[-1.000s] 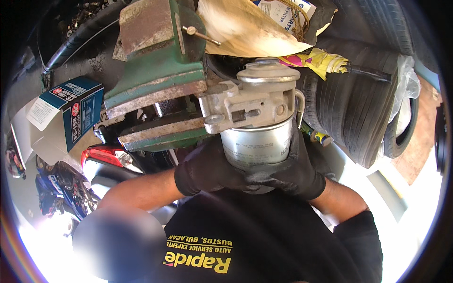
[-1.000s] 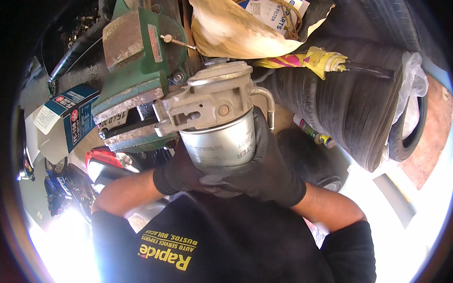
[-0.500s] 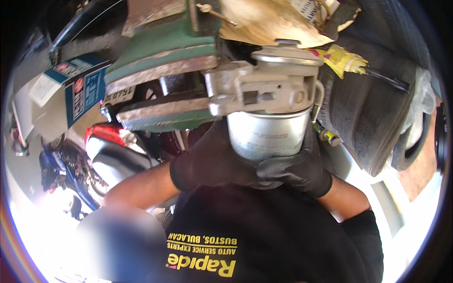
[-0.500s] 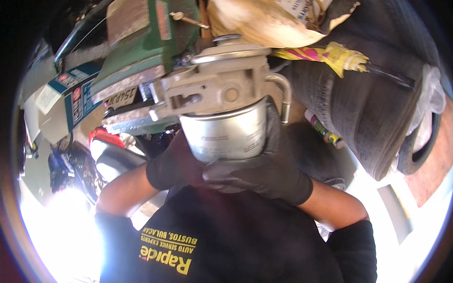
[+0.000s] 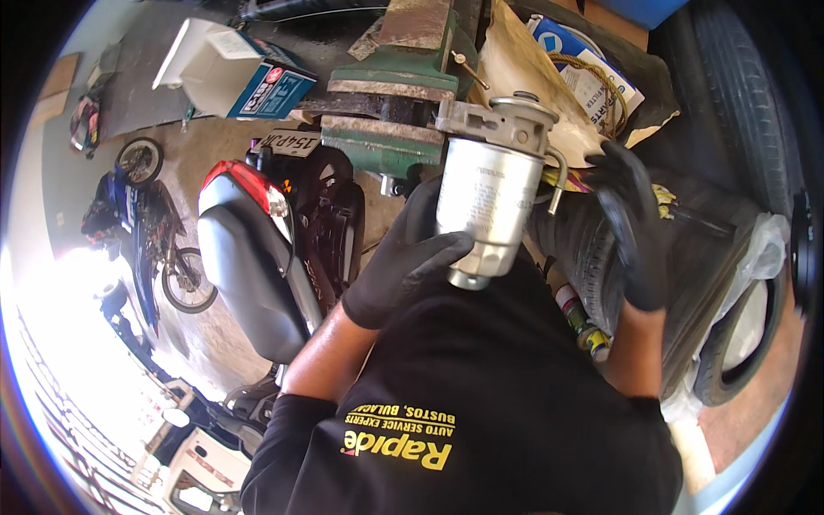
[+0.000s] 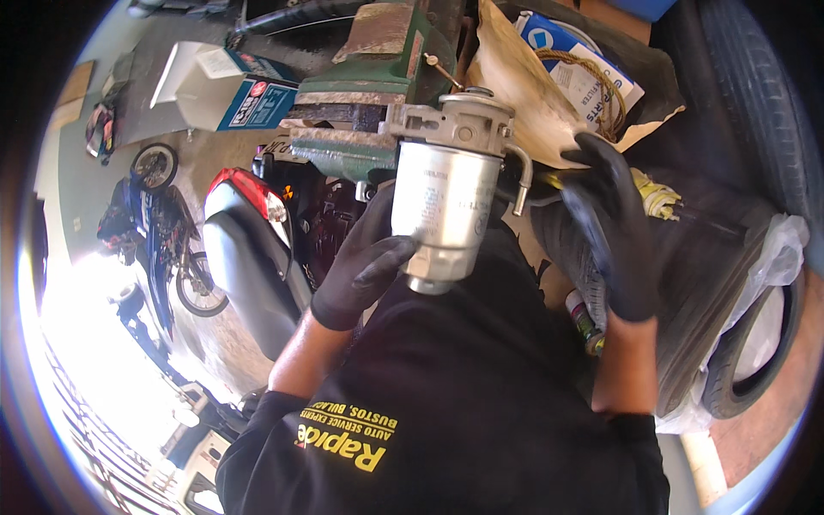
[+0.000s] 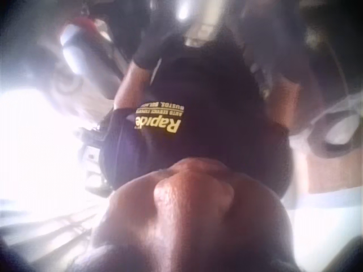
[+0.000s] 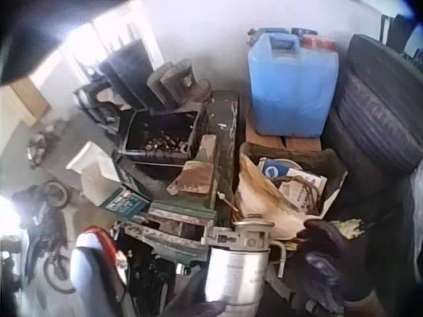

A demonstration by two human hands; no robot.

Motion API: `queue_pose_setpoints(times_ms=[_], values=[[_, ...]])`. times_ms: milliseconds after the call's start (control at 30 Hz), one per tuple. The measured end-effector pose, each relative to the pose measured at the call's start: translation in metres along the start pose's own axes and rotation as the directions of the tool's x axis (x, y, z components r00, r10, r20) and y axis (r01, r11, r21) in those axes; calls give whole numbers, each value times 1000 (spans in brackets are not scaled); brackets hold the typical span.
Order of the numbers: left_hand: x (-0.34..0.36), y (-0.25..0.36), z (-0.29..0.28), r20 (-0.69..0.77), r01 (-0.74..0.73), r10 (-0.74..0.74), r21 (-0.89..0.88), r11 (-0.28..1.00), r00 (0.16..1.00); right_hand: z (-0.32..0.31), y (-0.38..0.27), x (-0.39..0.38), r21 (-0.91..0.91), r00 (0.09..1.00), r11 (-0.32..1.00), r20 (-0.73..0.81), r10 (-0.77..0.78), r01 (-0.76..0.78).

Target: The person removes a new fuel filter from its packaging and places it into a bench vise. They tighten the vise to secure the filter, then loosen it and remove the filter from the vise.

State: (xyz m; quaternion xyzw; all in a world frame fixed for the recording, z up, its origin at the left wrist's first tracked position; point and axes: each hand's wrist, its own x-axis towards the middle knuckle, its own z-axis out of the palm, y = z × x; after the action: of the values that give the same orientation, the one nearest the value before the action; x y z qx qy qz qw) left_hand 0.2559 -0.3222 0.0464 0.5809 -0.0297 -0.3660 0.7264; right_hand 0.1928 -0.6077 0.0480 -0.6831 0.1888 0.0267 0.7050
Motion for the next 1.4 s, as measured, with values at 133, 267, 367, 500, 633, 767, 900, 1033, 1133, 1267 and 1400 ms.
queue_pose_setpoints(times_ms=[133,267,367,500,633,767,900,1033,1133,1267,1400], values=[[-12,-2,33,-214,-85,205,467,880,955,19,36,46,225,965,973,262,-20,-41],[-12,-4,46,-206,-148,398,702,696,894,59,63,57,578,931,816,313,-188,-30],[-8,-9,45,-210,-205,398,597,775,893,66,70,55,605,935,796,274,-225,14],[-9,-13,44,-220,-197,398,601,775,891,61,77,50,435,866,829,186,-464,351],[-19,-13,50,-110,-198,530,849,490,841,67,86,41,51,748,759,144,-648,649],[-33,-19,66,-101,-70,704,975,210,703,69,91,36,7,763,771,142,-631,637],[-29,-9,68,77,-105,766,994,-13,638,63,92,37,-18,751,765,206,-627,644],[-22,3,80,117,-52,711,992,-112,693,55,90,44,87,826,870,280,-490,486],[-32,0,81,200,-95,701,978,-186,685,50,90,47,294,873,910,307,-379,292],[-59,-3,43,384,-390,634,910,-138,672,44,96,49,161,854,906,302,-423,391],[-90,9,-19,67,-416,765,868,272,640,41,104,51,296,897,915,263,-354,275]])
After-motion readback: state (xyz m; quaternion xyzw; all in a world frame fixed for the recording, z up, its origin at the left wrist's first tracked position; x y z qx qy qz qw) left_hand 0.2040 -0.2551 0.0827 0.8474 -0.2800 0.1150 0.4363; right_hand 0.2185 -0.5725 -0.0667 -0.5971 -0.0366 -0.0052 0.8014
